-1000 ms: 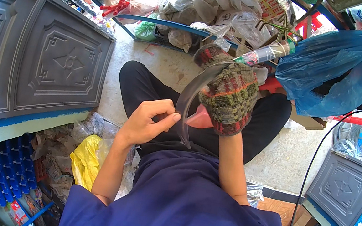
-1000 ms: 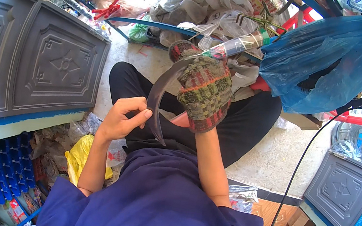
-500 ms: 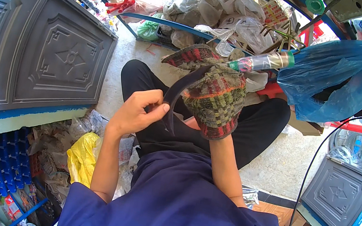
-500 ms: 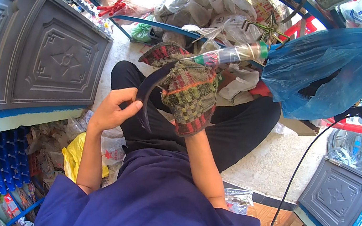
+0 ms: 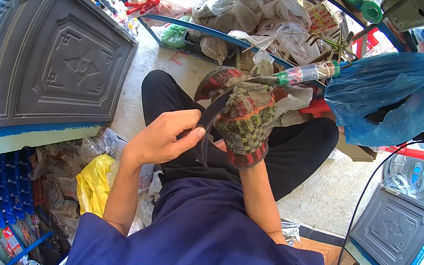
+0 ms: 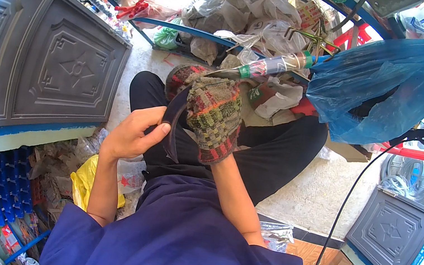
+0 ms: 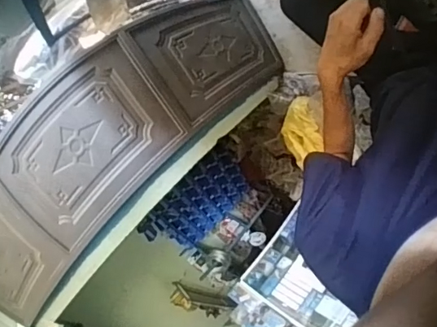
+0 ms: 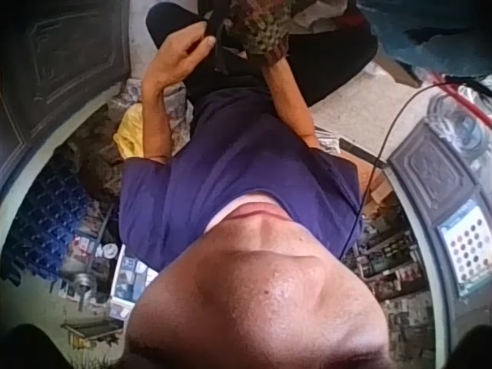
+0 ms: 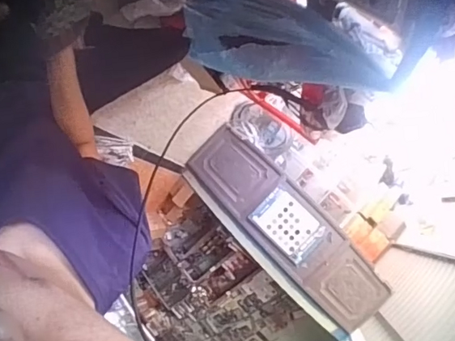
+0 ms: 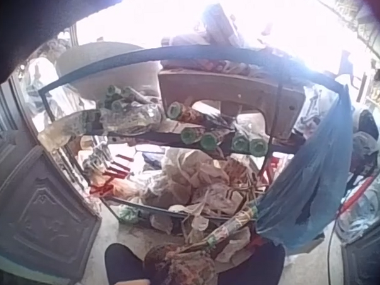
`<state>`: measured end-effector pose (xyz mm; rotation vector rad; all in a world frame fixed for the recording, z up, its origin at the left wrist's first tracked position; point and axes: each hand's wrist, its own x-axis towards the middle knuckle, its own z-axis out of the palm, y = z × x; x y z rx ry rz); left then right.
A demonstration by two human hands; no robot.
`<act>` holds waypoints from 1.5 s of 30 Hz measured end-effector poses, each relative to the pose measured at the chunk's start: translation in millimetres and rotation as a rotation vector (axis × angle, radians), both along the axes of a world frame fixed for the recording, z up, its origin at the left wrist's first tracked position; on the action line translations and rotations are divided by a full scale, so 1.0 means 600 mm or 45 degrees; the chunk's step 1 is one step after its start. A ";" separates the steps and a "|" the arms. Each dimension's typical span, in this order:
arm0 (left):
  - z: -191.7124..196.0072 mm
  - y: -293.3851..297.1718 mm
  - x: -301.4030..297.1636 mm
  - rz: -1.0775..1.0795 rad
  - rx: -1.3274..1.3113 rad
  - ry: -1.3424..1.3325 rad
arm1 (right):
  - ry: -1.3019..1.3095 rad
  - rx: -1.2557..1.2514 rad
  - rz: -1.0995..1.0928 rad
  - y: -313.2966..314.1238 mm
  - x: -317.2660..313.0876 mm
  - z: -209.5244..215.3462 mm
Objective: Replacing the handle of a hand sickle or similar curved blade tool using a piece of cloth.
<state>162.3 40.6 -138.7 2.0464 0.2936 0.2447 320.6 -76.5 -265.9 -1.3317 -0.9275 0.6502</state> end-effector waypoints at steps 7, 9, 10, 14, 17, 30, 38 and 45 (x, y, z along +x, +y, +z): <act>0.010 -0.006 0.009 -0.025 0.127 -0.071 | 0.177 -0.251 -0.104 -0.015 0.007 -0.016; 0.004 -0.010 0.008 0.042 0.098 -0.072 | -0.630 -0.225 -0.306 -0.013 0.008 -0.013; 0.003 -0.009 0.006 0.047 0.097 -0.070 | -0.629 -0.225 -0.300 -0.011 0.003 -0.009; 0.001 -0.008 0.005 0.062 0.057 -0.028 | 0.394 0.157 -0.217 -0.018 -0.009 -0.011; 0.007 -0.005 0.007 0.031 0.085 -0.027 | 0.751 0.238 -0.049 -0.015 -0.028 0.029; -0.008 -0.004 0.013 0.187 0.111 -0.094 | 0.786 0.205 0.017 -0.011 -0.045 0.082; 0.081 0.054 0.036 0.436 0.226 -0.461 | 0.562 0.210 0.595 -0.029 -0.027 0.025; 0.140 0.030 0.085 0.122 -0.564 -0.144 | -0.255 -0.014 0.524 -0.008 -0.062 0.098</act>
